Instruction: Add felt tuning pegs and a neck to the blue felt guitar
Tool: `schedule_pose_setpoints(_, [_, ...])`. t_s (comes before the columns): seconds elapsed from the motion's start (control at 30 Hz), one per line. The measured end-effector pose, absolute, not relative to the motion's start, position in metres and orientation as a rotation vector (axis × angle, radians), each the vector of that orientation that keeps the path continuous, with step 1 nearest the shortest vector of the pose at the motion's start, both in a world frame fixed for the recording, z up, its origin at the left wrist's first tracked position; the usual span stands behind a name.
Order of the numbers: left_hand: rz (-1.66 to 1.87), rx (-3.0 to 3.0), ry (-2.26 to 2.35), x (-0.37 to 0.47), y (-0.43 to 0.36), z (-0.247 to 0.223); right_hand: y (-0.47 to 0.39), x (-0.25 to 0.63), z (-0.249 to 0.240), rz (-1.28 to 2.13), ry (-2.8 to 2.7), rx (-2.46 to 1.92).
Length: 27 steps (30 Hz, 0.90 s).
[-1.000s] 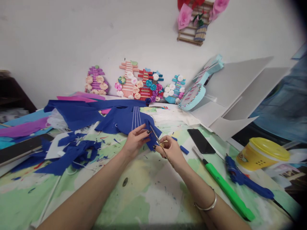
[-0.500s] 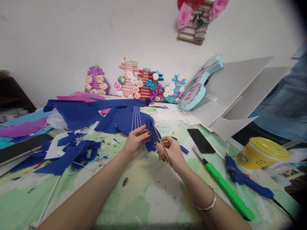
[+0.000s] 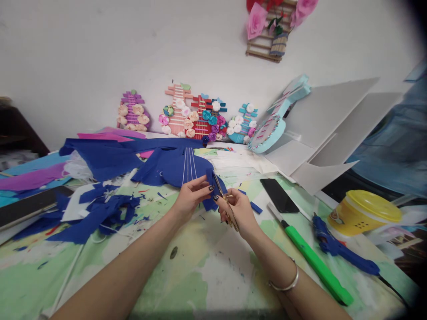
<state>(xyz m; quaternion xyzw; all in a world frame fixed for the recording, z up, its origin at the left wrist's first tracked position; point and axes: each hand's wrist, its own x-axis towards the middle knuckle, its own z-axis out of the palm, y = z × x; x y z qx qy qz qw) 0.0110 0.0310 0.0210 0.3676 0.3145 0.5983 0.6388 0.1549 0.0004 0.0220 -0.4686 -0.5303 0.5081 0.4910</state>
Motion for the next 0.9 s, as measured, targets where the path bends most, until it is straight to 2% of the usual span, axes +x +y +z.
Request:
schedule_pose_setpoints(0.33, [1.395,0.82,0.72,0.005,0.035,0.024,0.001,0.161,0.026,1.299,-1.22,-1.102])
schedule_pose_setpoints(0.63, [1.396,0.824,0.744,-0.009,0.04,0.033,-0.004,0.174,0.043,1.462,-1.539,-1.103])
schedule_pose_setpoints(0.9, [1.377,0.906,0.756,-0.011,0.038,0.036,-0.007,0.167,0.041,1.471,-1.548,-1.102])
